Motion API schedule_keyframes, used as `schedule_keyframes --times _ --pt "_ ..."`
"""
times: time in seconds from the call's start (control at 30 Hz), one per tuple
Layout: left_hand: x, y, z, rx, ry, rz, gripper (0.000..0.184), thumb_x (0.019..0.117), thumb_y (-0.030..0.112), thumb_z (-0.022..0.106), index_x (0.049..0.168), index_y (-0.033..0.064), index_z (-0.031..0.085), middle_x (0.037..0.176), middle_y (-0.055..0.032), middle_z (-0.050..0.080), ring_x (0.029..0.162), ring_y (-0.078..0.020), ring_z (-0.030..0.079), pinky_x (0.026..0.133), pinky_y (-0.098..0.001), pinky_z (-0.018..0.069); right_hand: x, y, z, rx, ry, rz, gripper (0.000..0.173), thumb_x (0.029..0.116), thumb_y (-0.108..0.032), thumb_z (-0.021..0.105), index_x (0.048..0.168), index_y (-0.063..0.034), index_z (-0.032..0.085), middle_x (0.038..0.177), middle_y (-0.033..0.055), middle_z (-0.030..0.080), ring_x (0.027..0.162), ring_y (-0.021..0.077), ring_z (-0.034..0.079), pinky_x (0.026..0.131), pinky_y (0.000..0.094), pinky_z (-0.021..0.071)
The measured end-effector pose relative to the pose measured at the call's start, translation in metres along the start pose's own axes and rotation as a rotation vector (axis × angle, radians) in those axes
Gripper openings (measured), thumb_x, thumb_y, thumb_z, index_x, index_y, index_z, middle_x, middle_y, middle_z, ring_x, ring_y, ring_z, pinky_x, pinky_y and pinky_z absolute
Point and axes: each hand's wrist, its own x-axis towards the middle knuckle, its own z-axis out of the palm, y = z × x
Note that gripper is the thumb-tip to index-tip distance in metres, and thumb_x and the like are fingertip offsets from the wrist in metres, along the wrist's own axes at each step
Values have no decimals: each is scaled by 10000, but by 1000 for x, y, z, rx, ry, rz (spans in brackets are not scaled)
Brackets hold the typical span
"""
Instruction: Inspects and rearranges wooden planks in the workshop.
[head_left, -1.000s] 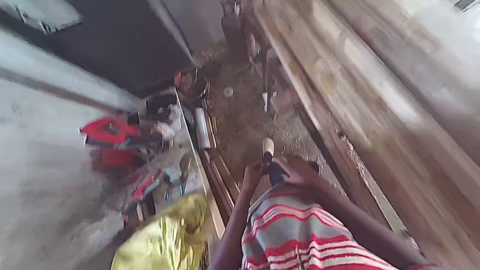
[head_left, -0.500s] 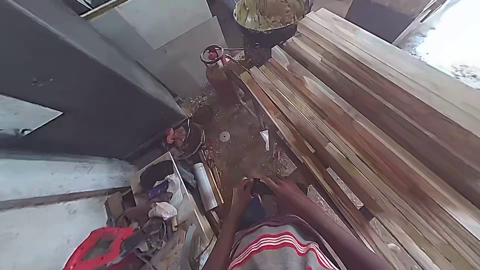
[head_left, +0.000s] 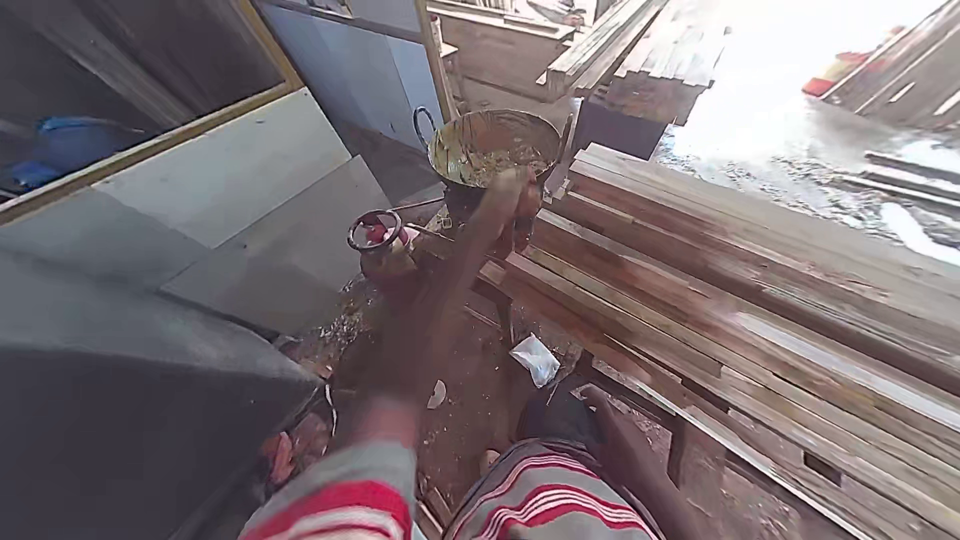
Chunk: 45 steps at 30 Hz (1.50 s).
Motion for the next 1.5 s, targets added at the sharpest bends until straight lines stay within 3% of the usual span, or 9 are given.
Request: schedule_keyframes --times 0.13,0.5,0.6,0.73,0.87,0.97,1.17,1.33,1.5 --pt "111 15 -46 223 93 -136 703 1111 521 272 1426 -68 492 1380 -272 591 1255 -354 618 1067 -498 493 38 -19 32 173 183 -5 780 816 -142 837 1484 -23 453 1233 196 702 1021 401 723 878 609 572" --pt "-29 -128 -88 123 54 59 155 1011 17 577 1047 -61 707 972 -100 762 873 -149 741 813 -323 622 94 -74 63 457 456 253 689 880 -159 749 1494 -24 469 1393 225 603 1241 385 622 1040 578 504" --pt "-36 -139 -92 -24 -149 317 84 961 52 672 968 6 742 998 -74 771 955 -156 745 876 -330 621 93 -93 83 454 537 431 699 885 -144 765 1503 -48 453 1361 243 612 1198 435 627 1000 639 495" --pt "-23 -136 -93 -542 -712 -44 153 905 454 740 887 301 742 848 97 726 810 -59 701 795 -281 605 72 -129 109 553 553 730 723 902 -185 774 1528 -79 427 1340 208 629 1211 396 625 1032 620 482" --pt "-29 -140 -55 -234 -1043 -95 209 1008 375 609 840 279 689 699 139 671 605 -2 626 613 -197 557 38 -149 132 560 571 885 702 934 -219 731 1551 -96 419 1463 204 553 1327 387 556 1100 594 436" --pt "-56 -165 -23 -24 -1180 -111 170 1022 114 520 1016 41 673 779 47 694 548 -14 597 509 -188 536 15 -157 143 550 495 1105 586 1002 -231 639 1541 -132 435 1459 231 533 1253 435 593 1006 621 489" --pt "-123 -195 62 496 -1641 -36 241 1007 93 587 1183 -1 723 1080 -123 747 862 -159 727 773 -348 611 -62 -134 233 975 908 1414 437 1082 -201 475 1499 -69 469 1339 258 610 1181 420 634 1021 603 486" --pt "-197 -194 161 637 -1780 -420 593 1049 131 563 1559 -44 315 1326 -224 648 1094 -279 701 946 -439 560 -135 -111 275 1247 1257 1634 541 1065 -148 535 1569 -33 372 1230 290 661 1086 416 681 974 581 517" --pt "-264 -186 278 828 -1824 -207 363 1054 212 551 1278 -53 659 1506 -257 494 1300 -357 577 1051 -488 498 -206 -58 303 1185 1469 1640 553 954 -148 702 1452 -11 505 1142 275 697 1033 421 700 937 610 532"
